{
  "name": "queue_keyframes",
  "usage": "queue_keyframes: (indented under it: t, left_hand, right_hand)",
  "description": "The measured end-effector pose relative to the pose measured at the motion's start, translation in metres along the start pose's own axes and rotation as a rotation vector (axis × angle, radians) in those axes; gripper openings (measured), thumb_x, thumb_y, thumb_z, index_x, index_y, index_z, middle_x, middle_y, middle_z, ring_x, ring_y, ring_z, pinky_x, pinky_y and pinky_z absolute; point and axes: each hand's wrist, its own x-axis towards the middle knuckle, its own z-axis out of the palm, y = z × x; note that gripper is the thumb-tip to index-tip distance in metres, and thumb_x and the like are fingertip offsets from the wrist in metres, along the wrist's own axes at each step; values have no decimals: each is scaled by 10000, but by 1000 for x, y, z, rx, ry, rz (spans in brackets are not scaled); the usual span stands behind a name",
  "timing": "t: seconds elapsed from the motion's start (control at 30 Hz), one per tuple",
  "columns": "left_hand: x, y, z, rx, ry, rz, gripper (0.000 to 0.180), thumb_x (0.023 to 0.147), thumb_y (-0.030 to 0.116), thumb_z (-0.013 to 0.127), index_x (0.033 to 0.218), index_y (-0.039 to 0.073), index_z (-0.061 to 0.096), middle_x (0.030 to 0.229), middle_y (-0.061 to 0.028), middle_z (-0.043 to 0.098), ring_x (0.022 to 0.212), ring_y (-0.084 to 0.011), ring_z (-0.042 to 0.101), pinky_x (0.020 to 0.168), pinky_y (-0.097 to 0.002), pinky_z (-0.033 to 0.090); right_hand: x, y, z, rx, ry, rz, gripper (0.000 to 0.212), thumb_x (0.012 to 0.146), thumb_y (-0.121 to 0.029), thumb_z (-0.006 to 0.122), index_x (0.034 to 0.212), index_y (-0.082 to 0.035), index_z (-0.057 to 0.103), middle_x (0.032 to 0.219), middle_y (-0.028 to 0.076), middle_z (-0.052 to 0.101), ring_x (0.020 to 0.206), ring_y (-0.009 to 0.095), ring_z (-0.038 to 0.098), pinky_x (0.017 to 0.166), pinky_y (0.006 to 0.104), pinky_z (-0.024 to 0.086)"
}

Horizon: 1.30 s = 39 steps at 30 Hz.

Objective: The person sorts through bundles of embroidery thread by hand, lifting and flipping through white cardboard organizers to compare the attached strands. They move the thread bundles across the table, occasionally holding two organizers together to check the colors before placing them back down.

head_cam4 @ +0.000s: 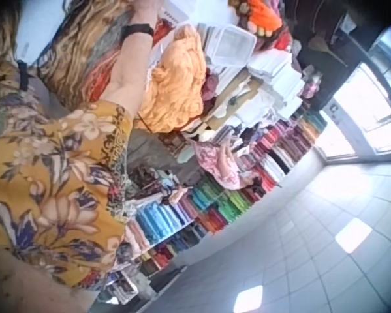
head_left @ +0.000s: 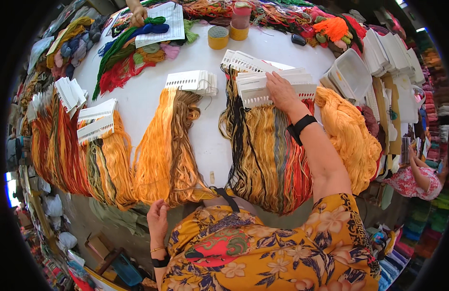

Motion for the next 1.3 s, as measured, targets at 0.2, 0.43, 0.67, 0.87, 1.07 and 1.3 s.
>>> queue_keyframes:
  t: [0.2,0.43,0.67,0.87,1.07,1.3]
  left_hand:
    - [-1,-2,1,-24,18,-4,250,929,101,490,1127,-49,522,982,-89,609,892,-153,587,794,-277,463]
    - [-3,-9,-3,-23,34,9,255,929,116,496,1122,-48,525,981,-92,612,902,-156,588,793,-280,464]
    - [-3,-3,0,-9,46,1,266,929,121,494,1128,-52,525,976,-87,611,875,-146,580,779,-271,461]
    - [-1,-4,-1,-64,40,18,252,924,107,497,1116,-52,531,949,-66,608,842,-120,573,752,-242,455]
    - [-4,23,-3,-304,-16,13,235,929,113,505,1106,-37,549,944,-85,631,846,-135,603,753,-247,485]
    - [-29,119,11,-752,-431,94,268,942,191,512,1139,11,538,1076,-105,621,965,-204,607,837,-358,500]
  right_hand:
    - [-4,-6,-7,-10,31,-1,305,714,-78,638,999,-45,533,1309,137,476,1252,308,407,1030,409,321]
    - [-37,-28,-21,-57,324,37,258,741,-75,606,990,-78,541,1215,118,532,1181,279,465,1014,416,332]
    - [-50,-22,-38,119,350,116,221,775,-102,582,993,-77,562,925,86,591,901,260,578,821,373,445]
    - [-78,9,-39,-136,26,260,112,779,-111,552,875,-79,599,779,98,609,780,291,611,713,406,471]
    - [-54,-88,-135,185,-563,292,228,823,-266,602,961,-88,637,851,177,648,826,349,626,725,439,491]
    - [-37,-243,-209,773,-396,-156,144,858,-206,579,912,-72,577,725,155,601,663,348,604,571,397,483]
